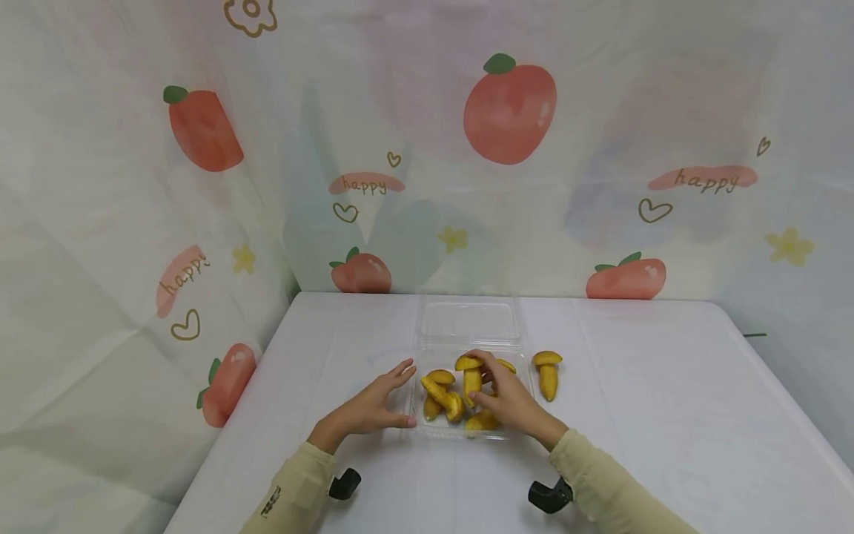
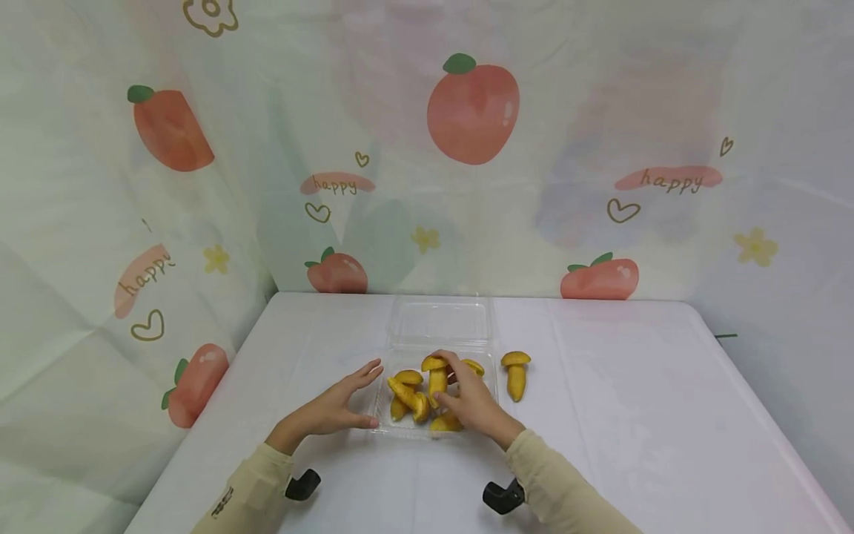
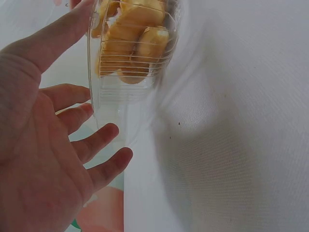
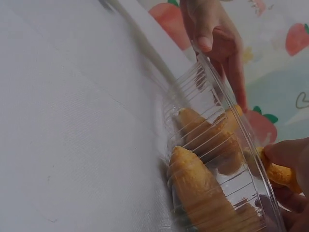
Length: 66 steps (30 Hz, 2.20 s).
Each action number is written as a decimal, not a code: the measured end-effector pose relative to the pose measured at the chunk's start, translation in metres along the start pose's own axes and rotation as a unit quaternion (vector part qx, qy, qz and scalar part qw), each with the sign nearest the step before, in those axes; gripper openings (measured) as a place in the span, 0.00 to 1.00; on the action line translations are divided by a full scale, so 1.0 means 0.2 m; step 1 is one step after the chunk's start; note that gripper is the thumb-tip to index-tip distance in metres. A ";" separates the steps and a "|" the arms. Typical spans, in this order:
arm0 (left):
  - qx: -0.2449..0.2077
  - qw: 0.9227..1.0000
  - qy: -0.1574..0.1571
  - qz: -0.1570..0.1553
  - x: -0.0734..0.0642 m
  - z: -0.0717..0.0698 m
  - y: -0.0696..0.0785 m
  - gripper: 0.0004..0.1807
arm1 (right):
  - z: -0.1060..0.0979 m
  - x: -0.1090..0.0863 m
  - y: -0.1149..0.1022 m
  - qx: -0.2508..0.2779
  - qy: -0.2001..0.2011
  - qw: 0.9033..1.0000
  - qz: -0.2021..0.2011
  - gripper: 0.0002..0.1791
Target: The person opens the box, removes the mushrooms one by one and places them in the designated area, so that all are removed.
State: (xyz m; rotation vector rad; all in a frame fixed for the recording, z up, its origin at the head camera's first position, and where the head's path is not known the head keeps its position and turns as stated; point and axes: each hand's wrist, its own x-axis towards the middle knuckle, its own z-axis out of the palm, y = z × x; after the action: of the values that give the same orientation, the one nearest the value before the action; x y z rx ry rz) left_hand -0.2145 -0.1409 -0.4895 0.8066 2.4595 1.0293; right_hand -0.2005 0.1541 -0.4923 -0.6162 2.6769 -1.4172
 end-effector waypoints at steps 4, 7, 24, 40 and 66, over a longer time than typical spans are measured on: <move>0.000 1.000 0.002 -0.002 0.00 0.01 0.00 0.52 | -0.02 -0.01 0.01 0.030 0.006 0.999 -0.026 0.35; -0.002 1.000 0.003 0.000 0.00 0.01 -0.01 0.52 | -0.03 -0.02 0.00 0.049 0.012 0.998 -0.037 0.35; 0.002 1.000 0.003 -0.001 0.00 0.01 0.01 0.52 | -0.11 -0.06 -0.01 0.080 0.034 0.995 -0.047 0.37; 0.007 1.000 0.004 0.010 0.00 0.01 0.00 0.51 | -0.27 -0.13 -0.01 0.055 0.038 0.997 -0.045 0.35; 0.026 1.000 0.001 0.013 0.00 0.00 0.00 0.49 | -0.59 -0.30 0.17 0.008 0.100 0.995 -0.014 0.37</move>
State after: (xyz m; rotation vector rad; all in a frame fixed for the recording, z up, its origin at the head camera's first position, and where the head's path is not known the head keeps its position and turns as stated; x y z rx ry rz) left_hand -0.2141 -0.1413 -0.4883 0.8569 2.4928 0.9783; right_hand -0.1838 0.2865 -0.4596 -0.5394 2.8139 -1.5845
